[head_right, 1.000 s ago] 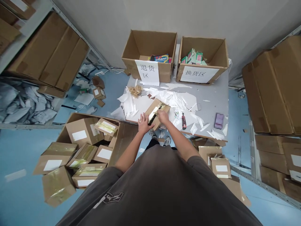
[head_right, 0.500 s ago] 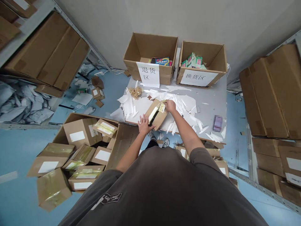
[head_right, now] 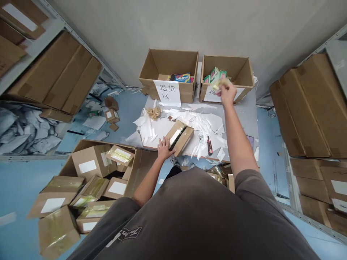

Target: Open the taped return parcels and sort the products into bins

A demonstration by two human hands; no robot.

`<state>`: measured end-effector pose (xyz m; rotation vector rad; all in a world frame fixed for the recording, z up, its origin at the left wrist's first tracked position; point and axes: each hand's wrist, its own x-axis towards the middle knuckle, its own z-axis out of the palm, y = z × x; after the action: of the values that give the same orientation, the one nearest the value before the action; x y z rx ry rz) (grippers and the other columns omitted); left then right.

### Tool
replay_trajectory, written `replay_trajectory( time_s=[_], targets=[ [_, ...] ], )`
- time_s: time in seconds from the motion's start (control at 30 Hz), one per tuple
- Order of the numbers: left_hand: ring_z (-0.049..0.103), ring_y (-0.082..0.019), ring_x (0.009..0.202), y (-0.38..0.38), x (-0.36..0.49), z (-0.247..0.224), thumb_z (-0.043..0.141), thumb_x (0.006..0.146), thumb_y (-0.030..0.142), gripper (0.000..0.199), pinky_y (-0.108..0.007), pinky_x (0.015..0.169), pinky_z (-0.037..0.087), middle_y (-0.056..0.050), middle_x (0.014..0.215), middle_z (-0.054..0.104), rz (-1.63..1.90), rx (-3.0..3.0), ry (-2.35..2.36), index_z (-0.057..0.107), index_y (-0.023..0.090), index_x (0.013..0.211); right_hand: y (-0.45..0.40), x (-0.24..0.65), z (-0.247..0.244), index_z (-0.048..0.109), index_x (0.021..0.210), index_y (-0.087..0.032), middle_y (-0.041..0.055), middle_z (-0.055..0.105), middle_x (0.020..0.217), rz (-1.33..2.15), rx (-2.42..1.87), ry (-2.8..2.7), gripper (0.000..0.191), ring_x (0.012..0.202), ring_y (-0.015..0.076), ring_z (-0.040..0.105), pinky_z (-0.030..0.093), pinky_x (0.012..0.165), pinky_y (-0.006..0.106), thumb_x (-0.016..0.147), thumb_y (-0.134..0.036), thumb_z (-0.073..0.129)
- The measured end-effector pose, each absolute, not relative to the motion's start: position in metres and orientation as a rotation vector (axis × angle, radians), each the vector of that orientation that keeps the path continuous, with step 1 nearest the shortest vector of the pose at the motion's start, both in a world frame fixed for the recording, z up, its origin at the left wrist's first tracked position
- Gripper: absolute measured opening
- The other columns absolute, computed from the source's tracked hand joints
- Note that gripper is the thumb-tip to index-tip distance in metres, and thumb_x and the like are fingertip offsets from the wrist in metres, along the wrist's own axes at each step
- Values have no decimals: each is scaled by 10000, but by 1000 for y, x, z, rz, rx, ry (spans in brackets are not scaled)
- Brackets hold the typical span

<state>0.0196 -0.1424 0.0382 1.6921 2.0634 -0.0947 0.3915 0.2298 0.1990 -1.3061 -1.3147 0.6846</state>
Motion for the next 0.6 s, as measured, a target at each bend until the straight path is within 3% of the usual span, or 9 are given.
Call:
replay_trajectory(
  time_s=[0.07,0.17,0.33,0.53,0.6],
  targets=[
    [-62,-453,1726,-140,18,39,662,954,729,1089,-676,1355,193,-139,1880,-12,-83,1685,2057,210,218,1802,176,388,176,742,933,-137,30,758,891,837,-1333,-1210,354,752,186,793,669,715,306,897,-466,868],
    [-69,-442,1728,-140,19,40,630,966,740,1076,-677,1355,189,-138,1880,-6,-54,1697,2047,197,224,1804,79,396,135,731,879,-170,6,775,868,986,-1430,-1011,386,795,197,787,696,816,378,739,-455,951],
    [-64,-443,1729,-143,22,42,643,963,726,1074,-667,1356,195,-149,1879,-3,-32,1687,2057,216,205,1799,-71,441,93,747,807,-197,96,829,976,1200,-1605,-932,393,964,264,805,655,974,467,587,-445,959],
    [-60,-442,1729,-142,20,42,629,967,722,1063,-663,1356,203,-144,1881,8,-15,1695,2050,209,212,1801,-222,479,62,807,903,-278,127,838,1069,1330,-1899,-1032,348,1070,391,807,657,938,580,614,-471,805],
    [-53,-448,1728,-141,20,43,631,965,724,1064,-659,1358,199,-138,1881,1,-20,1692,2048,218,211,1800,-262,489,52,794,834,-338,121,828,1019,1364,-2046,-1152,284,1113,458,791,664,888,614,553,-380,783]
  ],
)
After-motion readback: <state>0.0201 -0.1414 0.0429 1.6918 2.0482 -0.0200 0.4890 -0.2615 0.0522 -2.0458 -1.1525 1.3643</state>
